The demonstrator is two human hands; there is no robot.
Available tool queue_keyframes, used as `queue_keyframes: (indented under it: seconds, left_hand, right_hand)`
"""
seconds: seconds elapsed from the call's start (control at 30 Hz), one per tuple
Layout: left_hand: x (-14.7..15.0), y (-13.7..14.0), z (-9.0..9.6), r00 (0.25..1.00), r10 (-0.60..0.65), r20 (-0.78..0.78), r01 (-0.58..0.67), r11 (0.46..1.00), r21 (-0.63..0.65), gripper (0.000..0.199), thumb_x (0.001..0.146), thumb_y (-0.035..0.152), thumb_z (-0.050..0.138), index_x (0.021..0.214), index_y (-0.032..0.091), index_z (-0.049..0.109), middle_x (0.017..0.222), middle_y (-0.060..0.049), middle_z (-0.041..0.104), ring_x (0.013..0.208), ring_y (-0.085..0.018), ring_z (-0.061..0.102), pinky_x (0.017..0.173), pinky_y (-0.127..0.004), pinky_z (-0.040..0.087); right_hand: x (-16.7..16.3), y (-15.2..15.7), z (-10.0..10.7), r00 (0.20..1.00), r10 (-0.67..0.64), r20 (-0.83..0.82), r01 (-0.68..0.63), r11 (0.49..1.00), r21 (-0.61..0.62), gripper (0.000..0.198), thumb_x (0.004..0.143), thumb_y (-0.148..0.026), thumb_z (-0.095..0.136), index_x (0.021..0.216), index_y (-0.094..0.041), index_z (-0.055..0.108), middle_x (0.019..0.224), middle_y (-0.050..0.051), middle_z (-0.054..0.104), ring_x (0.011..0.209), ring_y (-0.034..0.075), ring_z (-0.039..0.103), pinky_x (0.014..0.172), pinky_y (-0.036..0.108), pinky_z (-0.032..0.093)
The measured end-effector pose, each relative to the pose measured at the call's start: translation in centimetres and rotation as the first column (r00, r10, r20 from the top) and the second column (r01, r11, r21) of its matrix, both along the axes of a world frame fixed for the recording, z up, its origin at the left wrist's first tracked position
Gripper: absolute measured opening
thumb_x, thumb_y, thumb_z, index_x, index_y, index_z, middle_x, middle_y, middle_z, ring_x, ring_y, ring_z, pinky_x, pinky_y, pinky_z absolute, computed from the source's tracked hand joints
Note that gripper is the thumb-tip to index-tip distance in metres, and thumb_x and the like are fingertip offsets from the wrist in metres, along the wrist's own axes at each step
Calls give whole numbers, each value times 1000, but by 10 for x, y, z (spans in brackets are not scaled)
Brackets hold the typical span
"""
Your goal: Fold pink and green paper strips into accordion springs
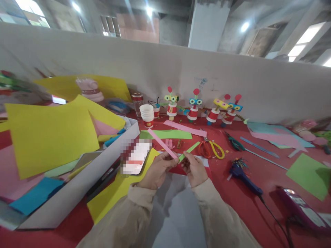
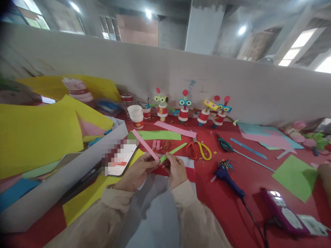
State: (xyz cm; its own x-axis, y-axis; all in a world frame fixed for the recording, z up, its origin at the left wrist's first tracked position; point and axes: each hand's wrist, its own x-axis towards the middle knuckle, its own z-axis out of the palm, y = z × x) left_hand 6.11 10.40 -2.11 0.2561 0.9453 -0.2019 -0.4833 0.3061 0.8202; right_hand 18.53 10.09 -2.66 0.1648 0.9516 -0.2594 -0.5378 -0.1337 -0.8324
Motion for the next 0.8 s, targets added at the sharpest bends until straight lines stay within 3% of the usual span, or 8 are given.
queue_keyframes:
  seconds: [0.17, 0.3, 0.4, 0.5, 0.6, 0.7, 0.8]
  left_hand:
    - [-1, -1, 3, 998, -24, 60, 25, 1000, -9, 14, 58, 15, 75, 66, 13, 64, 61, 1, 60, 55, -7, 52, 57, -19, 41]
    - [-1, 0, 4, 993, 85, 85, -82, 996, -38, 13, 60, 14, 74, 67, 13, 64, 66, 0, 62, 60, -7, 55, 59, -18, 43]
    - [-1, 2, 1, 986, 132, 105, -130, 991, -22, 14, 60, 15, 74, 70, 13, 65, 67, 0, 62, 61, -8, 55, 61, -19, 44]
    - [-1, 3, -5, 985, 126, 121, -128, 992, 12, 13, 60, 15, 74, 68, 13, 65, 63, 1, 60, 62, -9, 55, 63, -20, 44]
    - [1, 3, -8, 986, 130, 109, -131, 991, 4, 13, 59, 16, 74, 67, 13, 64, 63, 1, 60, 60, -9, 54, 61, -20, 43]
    - [4, 0, -5, 987, 121, 109, -122, 993, 2, 12, 61, 18, 73, 63, 13, 63, 58, 2, 57, 55, -8, 50, 55, -20, 40]
    - [7, -3, 1, 985, 110, 132, -115, 993, 27, 13, 60, 18, 73, 60, 13, 61, 54, 3, 54, 52, -9, 49, 53, -22, 40]
  right_hand:
    - [5, 1, 6, 994, -111, 5, 109, 987, 121, 22, 58, -34, 75, 58, -17, 60, 52, -3, 59, 46, 9, 51, 44, 21, 38]
    - [3, -2, 8, 998, 51, 47, -58, 987, 147, 30, 70, -46, 62, 71, -16, 65, 60, 2, 64, 50, 12, 55, 45, 22, 37]
    - [-2, -7, 7, 969, 112, 221, -166, 955, 245, 27, 70, -41, 64, 82, -18, 66, 67, 2, 64, 57, 13, 56, 49, 23, 41]
    - [-7, -11, 5, 890, 23, 456, -205, 912, 355, 23, 68, -32, 69, 87, -20, 66, 69, 0, 63, 63, 14, 57, 55, 24, 44]
    - [-8, -14, 2, 814, -81, 575, -181, 906, 383, 16, 71, -30, 66, 85, -21, 65, 69, 1, 65, 60, 15, 57, 57, 26, 46]
    - [-8, -15, 1, 806, -105, 583, -156, 912, 380, 10, 73, -30, 63, 79, -21, 65, 64, 0, 65, 54, 14, 57, 54, 27, 46]
    - [-7, -14, 2, 857, -69, 511, -145, 919, 366, 10, 73, -30, 63, 76, -21, 64, 59, -2, 62, 48, 13, 55, 51, 27, 46]
